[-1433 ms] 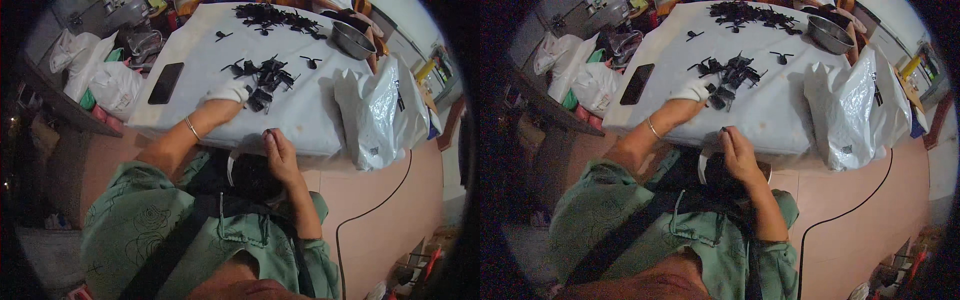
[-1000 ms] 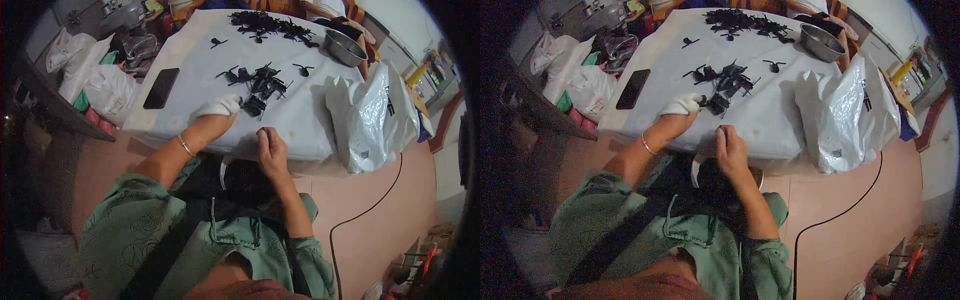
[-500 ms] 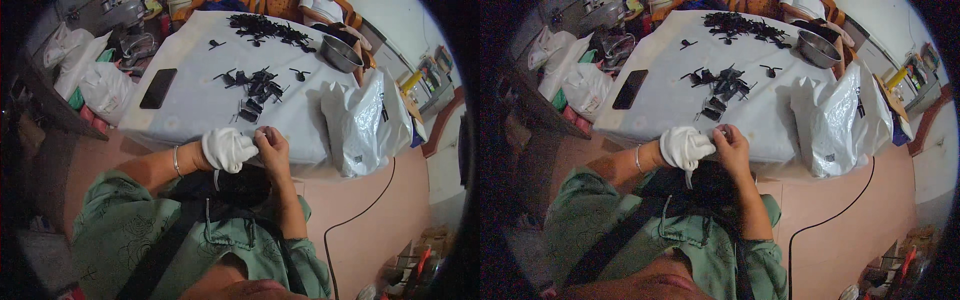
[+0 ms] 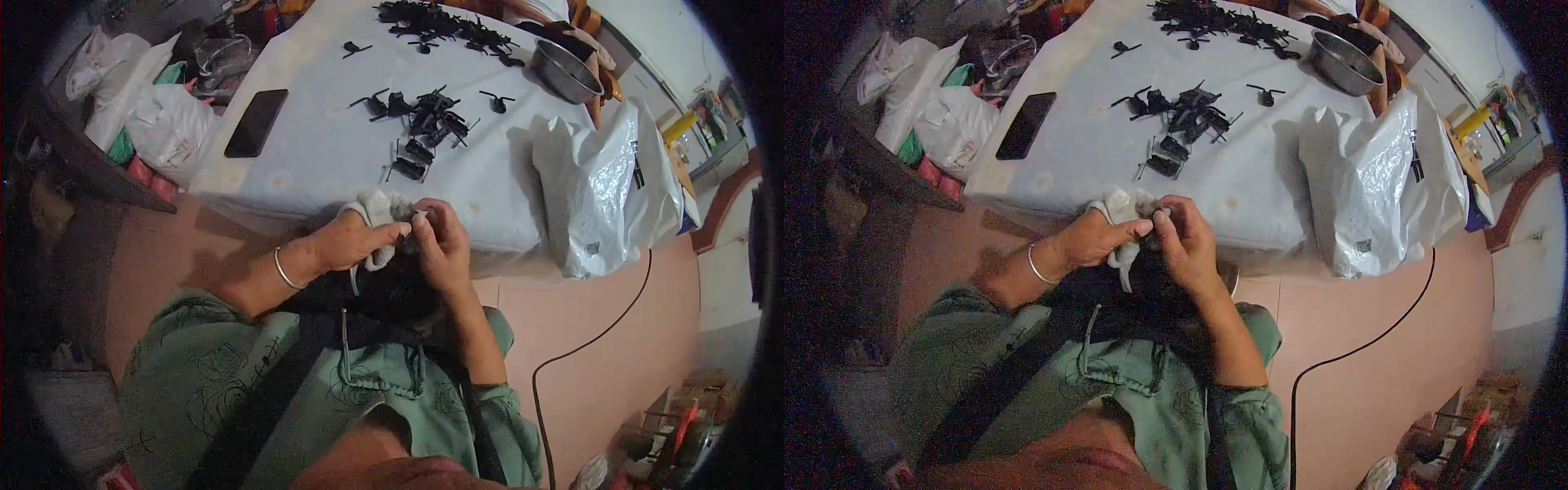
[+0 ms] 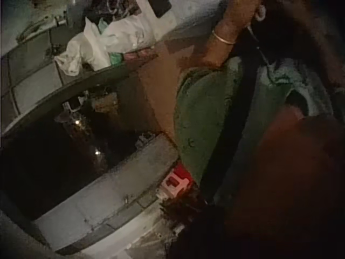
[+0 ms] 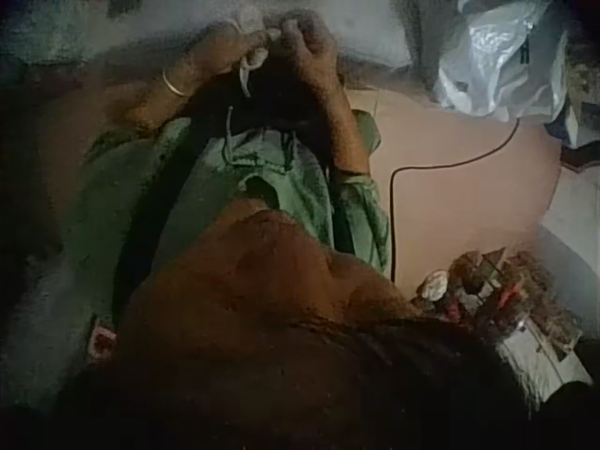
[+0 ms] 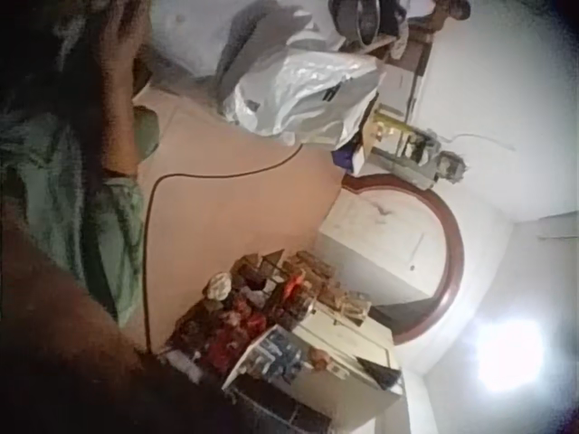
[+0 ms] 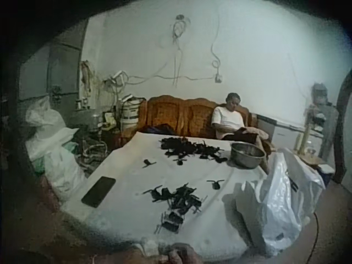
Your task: Wiping and cleaning small black mechanical components with a white cloth.
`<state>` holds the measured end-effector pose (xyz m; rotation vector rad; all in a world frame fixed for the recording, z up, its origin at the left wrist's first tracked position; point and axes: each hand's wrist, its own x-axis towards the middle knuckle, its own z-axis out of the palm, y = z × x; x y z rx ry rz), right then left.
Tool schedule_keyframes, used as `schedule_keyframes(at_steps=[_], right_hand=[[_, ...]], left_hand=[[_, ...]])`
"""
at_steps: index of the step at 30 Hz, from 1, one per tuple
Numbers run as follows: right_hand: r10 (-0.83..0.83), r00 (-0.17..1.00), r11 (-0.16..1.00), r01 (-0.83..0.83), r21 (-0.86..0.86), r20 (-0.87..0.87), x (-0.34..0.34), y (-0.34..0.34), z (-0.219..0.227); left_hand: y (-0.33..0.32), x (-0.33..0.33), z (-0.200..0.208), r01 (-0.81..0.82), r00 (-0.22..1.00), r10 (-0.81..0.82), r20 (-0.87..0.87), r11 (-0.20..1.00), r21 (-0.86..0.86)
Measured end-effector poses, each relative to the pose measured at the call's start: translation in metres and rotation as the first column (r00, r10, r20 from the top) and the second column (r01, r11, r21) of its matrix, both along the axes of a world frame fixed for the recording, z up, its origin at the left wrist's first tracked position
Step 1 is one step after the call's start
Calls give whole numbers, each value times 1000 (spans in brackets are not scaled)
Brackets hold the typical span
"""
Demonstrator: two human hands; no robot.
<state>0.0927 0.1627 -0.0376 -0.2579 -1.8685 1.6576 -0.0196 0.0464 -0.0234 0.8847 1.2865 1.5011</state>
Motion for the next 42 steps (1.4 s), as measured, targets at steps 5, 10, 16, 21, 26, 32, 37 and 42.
schedule_keyframes(at_steps=[5,10,16,21,26,32,37,42], right_hand=[[70,996,916,-44,400,-52,14,-7,13],[-182,980,974,169,154,81,4,3,-1],[39,993,994,-50,96,111,7,5,-8],[107,958,988,-132,77,266,8,3,-17],[120,990,987,-111,-120,69,-2,-9,-26],[38,996,998,-34,-59,75,-6,-19,-33],[176,981,962,-153,-224,84,1,-13,-21],[134,990,989,-131,-68,49,1,-13,-26]], left_hand=[[9,2,-16,-203,823,323,-467,936,289],[0,17,28,28,972,-76,-223,976,-214],[4,11,3,-200,715,257,-650,966,162],[4,16,7,-189,609,305,-732,952,239],[9,20,22,-147,240,265,-934,961,235],[4,22,12,-189,148,178,-973,971,149],[3,23,7,-201,456,415,-787,910,363],[1,22,15,-126,173,218,-961,972,198]])
